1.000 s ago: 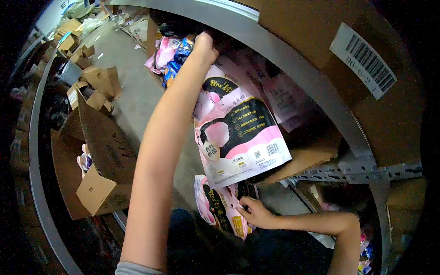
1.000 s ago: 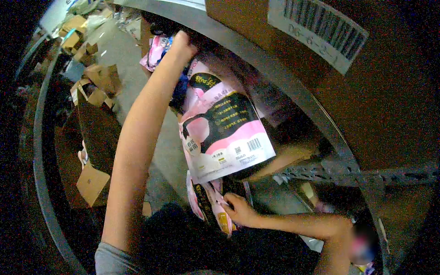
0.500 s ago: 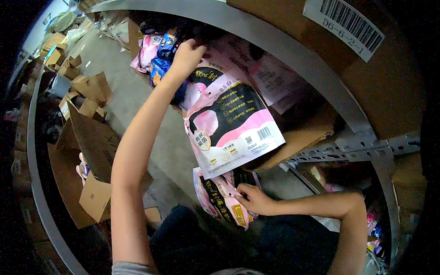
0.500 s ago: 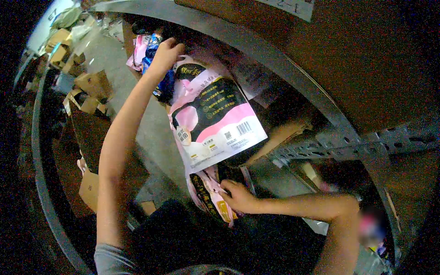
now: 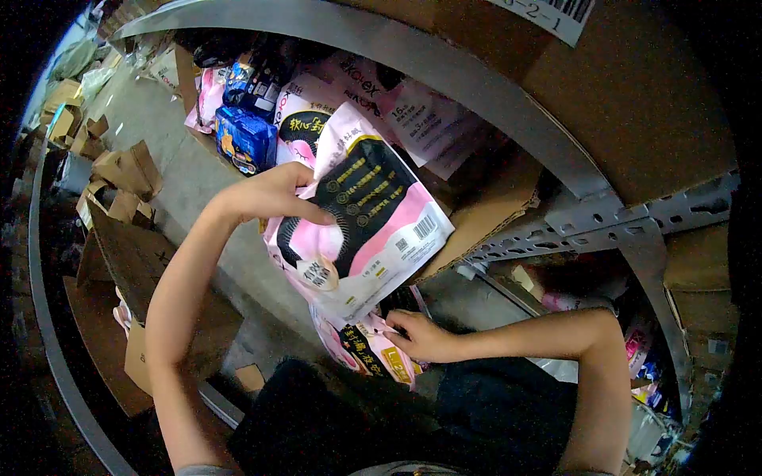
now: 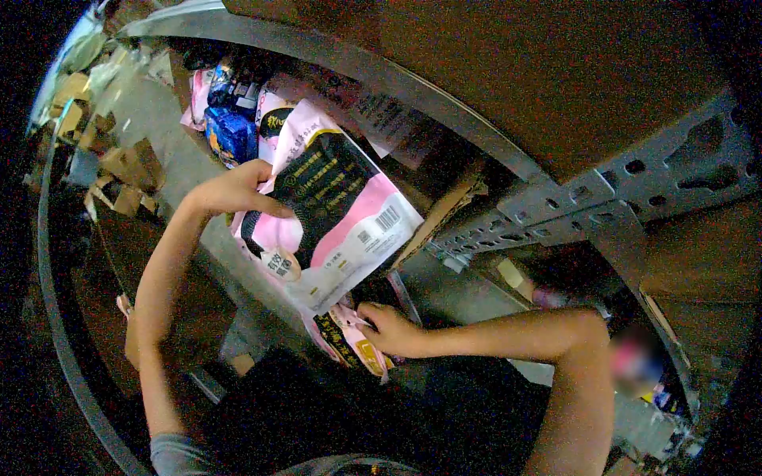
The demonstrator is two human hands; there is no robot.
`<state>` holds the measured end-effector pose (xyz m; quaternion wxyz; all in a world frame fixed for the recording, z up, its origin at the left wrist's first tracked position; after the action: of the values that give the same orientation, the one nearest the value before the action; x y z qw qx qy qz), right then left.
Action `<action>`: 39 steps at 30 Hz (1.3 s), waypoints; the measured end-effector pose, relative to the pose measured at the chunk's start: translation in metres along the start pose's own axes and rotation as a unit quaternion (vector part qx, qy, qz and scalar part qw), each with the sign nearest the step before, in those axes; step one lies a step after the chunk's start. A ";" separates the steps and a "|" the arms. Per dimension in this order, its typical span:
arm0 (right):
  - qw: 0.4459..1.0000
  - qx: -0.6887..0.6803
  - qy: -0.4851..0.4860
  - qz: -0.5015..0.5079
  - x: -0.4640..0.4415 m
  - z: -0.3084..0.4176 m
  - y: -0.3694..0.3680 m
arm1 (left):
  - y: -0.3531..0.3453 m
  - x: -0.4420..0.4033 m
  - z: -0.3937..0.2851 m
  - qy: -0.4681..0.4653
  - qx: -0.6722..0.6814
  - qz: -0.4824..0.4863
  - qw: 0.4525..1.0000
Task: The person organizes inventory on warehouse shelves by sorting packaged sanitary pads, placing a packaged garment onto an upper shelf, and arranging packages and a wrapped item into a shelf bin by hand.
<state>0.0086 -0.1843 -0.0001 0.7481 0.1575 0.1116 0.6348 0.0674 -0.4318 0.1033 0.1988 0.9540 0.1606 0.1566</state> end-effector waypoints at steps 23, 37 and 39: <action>0.999 0.028 -0.021 0.040 -0.011 0.034 0.010 | -0.077 -0.020 -0.025 -0.016 0.049 -0.126 0.991; 0.973 -0.172 -0.038 -0.152 -0.046 0.132 0.069 | 0.047 0.096 -0.018 -0.011 -0.138 -0.520 0.843; 0.961 -0.210 -0.025 -0.180 -0.047 0.142 0.081 | 0.039 0.107 -0.020 0.061 -0.138 -0.476 0.867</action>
<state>-0.0214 -0.2322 0.1609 0.8687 -0.0100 -0.0162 0.4950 0.1661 -0.4194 0.1631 0.3683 0.7134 0.5838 0.1212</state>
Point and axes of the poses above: each hand's wrist, its own x-axis away from the middle knuckle, its own y-axis out of the back of the hand, z = x × y, the point moved 3 cm from there along -x, towards the middle knuckle, and after that the axes turned 15 degrees about -z, right-handed, at the moved point
